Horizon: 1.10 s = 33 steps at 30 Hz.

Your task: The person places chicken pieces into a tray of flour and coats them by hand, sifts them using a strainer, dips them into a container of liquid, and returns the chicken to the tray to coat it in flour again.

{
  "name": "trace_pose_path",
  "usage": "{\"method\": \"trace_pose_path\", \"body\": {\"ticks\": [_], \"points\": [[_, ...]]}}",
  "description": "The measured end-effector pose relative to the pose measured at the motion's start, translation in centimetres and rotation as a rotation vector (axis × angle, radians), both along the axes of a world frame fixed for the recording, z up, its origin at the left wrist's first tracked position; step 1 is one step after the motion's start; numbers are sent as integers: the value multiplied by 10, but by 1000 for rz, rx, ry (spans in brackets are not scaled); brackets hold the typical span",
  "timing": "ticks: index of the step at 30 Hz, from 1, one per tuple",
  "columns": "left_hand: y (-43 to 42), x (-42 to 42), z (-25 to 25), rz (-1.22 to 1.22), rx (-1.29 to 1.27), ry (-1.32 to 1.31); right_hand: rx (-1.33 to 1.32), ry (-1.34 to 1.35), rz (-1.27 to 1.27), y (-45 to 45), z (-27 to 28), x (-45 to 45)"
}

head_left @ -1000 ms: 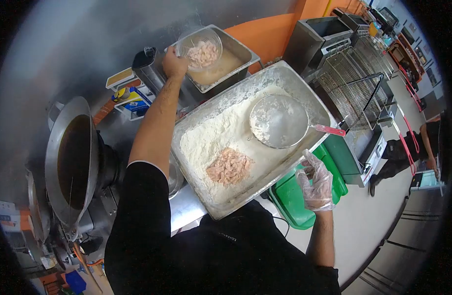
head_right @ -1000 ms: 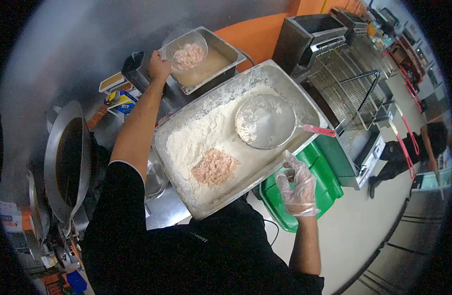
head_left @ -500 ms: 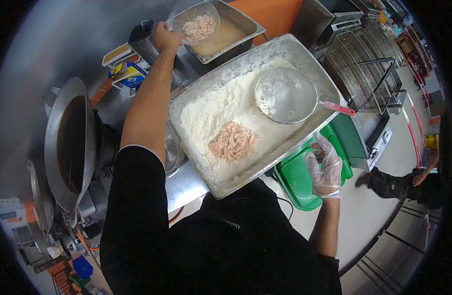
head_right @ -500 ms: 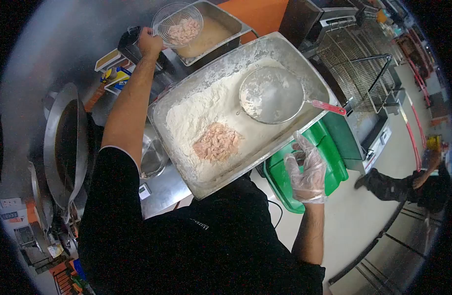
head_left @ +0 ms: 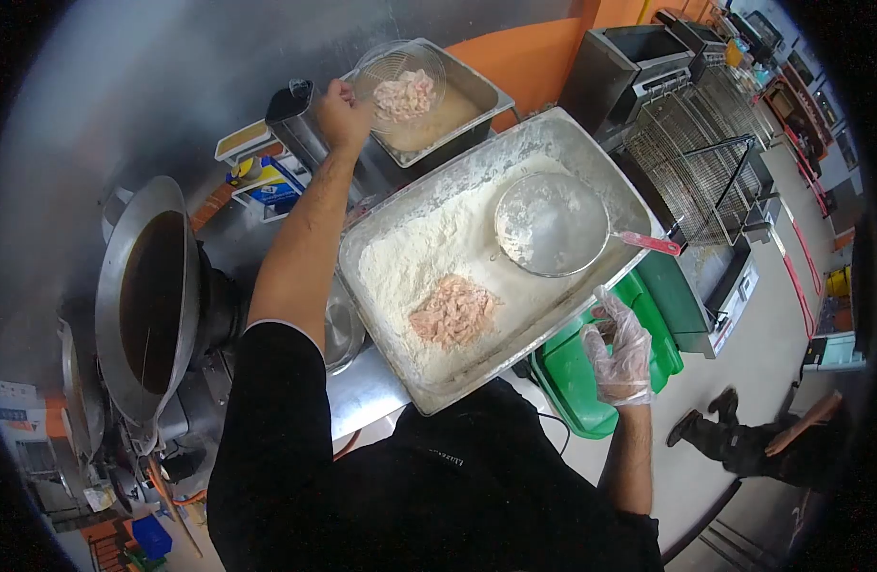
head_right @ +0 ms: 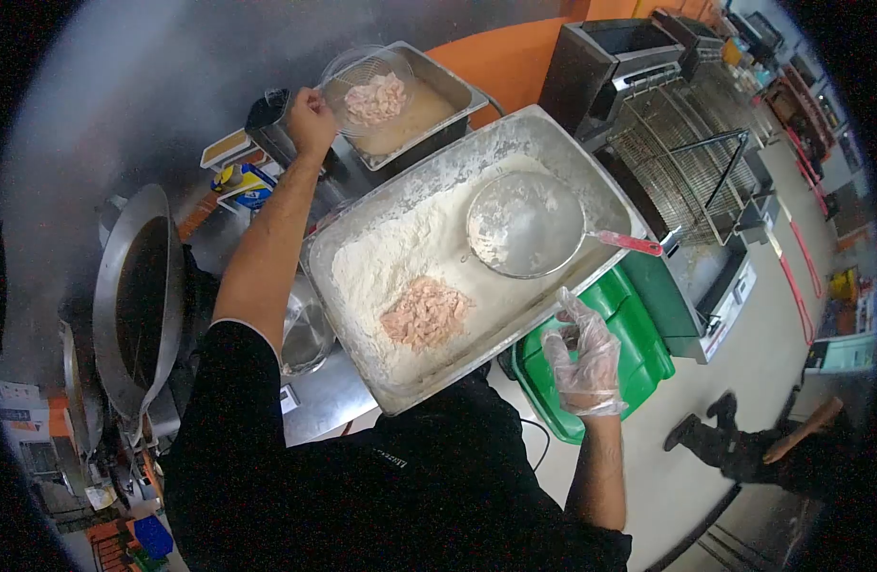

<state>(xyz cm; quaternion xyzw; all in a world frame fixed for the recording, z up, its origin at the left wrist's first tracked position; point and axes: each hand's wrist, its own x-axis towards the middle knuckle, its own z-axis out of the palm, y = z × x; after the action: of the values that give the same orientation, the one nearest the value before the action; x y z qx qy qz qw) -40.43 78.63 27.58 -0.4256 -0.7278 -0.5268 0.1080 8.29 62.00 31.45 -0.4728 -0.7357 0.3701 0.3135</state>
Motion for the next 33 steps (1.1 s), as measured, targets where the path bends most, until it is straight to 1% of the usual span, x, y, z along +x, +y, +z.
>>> {"method": "trace_pose_path", "body": {"ticks": [3,5,8,11,14,17,21,23,24,26,29,32,33], "points": [[5,-3,-2,20,-9,-17,52,-17,29,1,4,-1],[1,-2,1,54,-55,-40,9,-16,18,0,4,-1],[7,-14,-15,111,-21,27,13,-10,20,2,2,1],[-6,0,0,72,-20,42,21,-11,18,1,1,2],[-8,-6,-8,-27,54,39,21,-11,15,1,-1,2],[-13,-1,-6,40,-39,68,1,-6,11,0,-1,-2],[-14,-1,-6,27,-33,54,30,3,38,3,2,-7],[-16,-4,-6,24,-23,74,-1,9,25,2,1,-8],[-16,-5,-4,18,-47,82,-15,10,21,3,1,-8],[-13,-8,-1,5,-100,97,39,6,22,5,2,-8],[-17,-10,8,-71,-113,-178,31,22,10,5,0,-5],[-47,1,14,-297,63,-195,34,23,-12,3,-5,-1],[-72,30,39,-356,6,-368,22,10,-23,3,-4,-1]]}}
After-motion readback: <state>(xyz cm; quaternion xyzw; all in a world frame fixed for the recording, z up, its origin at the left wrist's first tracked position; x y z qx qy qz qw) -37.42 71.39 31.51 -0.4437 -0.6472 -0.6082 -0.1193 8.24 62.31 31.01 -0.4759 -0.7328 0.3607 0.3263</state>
